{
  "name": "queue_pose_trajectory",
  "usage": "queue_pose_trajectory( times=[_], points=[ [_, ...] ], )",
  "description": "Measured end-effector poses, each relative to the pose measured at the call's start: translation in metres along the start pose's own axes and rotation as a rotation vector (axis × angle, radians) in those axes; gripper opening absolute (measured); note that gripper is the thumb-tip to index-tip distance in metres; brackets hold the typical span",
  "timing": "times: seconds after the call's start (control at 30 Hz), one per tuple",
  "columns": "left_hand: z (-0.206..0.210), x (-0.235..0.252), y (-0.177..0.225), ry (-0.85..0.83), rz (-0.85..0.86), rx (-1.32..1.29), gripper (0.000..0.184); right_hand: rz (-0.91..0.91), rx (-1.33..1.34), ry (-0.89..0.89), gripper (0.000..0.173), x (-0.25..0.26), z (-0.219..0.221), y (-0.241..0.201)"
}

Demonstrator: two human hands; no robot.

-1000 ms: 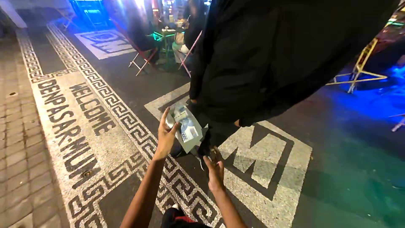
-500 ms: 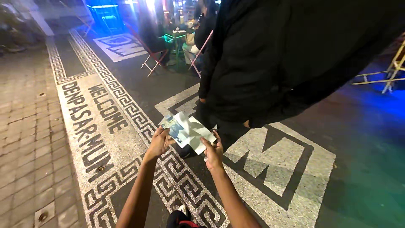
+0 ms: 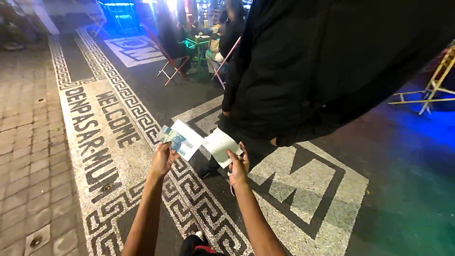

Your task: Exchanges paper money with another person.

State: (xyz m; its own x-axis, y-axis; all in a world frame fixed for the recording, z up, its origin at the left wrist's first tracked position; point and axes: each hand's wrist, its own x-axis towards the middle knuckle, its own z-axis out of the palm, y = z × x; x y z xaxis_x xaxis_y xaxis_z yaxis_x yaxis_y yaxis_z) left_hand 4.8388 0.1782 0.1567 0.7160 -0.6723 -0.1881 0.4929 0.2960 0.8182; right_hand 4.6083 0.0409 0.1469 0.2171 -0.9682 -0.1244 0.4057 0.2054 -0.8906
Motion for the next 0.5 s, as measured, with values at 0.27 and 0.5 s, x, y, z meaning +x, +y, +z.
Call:
queue_pose_trajectory(
  times=[0.27,0.5],
  points=[
    [-0.031,-0.005,-0.017,0.080,-0.008,0.141,0.027,0.037,0.053,0.008,0.072,0.003,0.002,0.000],
    [-0.030,-0.027,-0.059,0.066,-0.139,0.155,0.032,0.095,-0.022,-0.005,0.070,-0.003,-0.004,0.006]
  ],
)
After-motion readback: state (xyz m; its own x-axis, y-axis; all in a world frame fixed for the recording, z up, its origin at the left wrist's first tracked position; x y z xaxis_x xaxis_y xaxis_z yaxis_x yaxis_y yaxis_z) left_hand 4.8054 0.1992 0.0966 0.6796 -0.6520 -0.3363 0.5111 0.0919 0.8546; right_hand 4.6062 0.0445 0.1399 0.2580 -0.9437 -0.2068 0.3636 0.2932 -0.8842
